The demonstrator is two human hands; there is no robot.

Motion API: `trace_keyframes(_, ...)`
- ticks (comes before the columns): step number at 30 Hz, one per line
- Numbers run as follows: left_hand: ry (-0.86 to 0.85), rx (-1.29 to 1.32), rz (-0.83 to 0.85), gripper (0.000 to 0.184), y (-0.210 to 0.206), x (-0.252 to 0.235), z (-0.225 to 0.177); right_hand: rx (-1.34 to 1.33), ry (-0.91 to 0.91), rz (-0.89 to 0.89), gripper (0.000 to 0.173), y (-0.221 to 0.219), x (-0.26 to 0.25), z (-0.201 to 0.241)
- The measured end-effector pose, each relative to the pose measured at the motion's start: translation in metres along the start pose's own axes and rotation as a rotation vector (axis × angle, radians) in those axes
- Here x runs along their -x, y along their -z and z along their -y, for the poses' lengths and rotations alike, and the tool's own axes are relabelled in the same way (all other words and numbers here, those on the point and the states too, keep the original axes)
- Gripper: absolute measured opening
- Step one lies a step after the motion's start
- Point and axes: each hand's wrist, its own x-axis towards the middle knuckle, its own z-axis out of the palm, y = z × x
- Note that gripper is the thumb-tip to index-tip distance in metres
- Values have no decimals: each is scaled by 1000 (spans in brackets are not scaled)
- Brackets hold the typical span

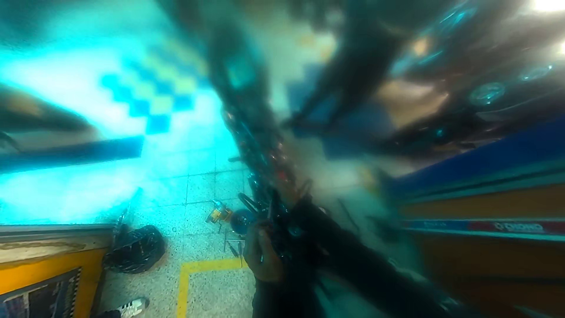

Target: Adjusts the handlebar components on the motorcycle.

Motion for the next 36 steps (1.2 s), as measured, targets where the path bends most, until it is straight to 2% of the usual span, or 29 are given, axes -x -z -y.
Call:
trace_keyframes(2,-34,-52,7,36,-5,3,-1,20,-8,-7,28,-2,-3,1)
trace_keyframes(6,-119,-176,52,35,-7,5,-1,19,-27,143,33,1,-9,4)
trace_keyframes(8,-138,-209,88,37,-8,8,-1,-30,20,111,31,2,-7,-2)
trace_keyframes(11,-35,-99,10,39,-11,15,5,3,65,25,35,0,0,-19)
trace_keyframes(14,124,58,-145,30,-18,15,3,85,137,36,34,-7,-4,-27)
trace_keyframes(16,139,54,-138,28,-23,11,-1,80,79,93,33,-6,-7,-16)
trace_keyframes(21,-112,-288,85,48,-27,14,2,-6,-4,110,35,-1,-4,-4)
trace_keyframes(24,-180,-317,119,47,-26,19,6,-29,21,133,35,-2,-11,-16)
trace_keyframes(26,-159,-273,101,47,-23,16,9,-18,79,100,35,-8,-20,-35)
trace_keyframes(29,5,-142,94,53,-14,7,10,128,141,-7,34,-13,-11,-33)
trace_keyframes(32,131,-61,31,49,-15,5,10,164,31,45,40,-13,-6,-14)
trace_keyframes(36,84,-171,143,42,-22,0,3,98,118,41,37,-9,-11,-32)
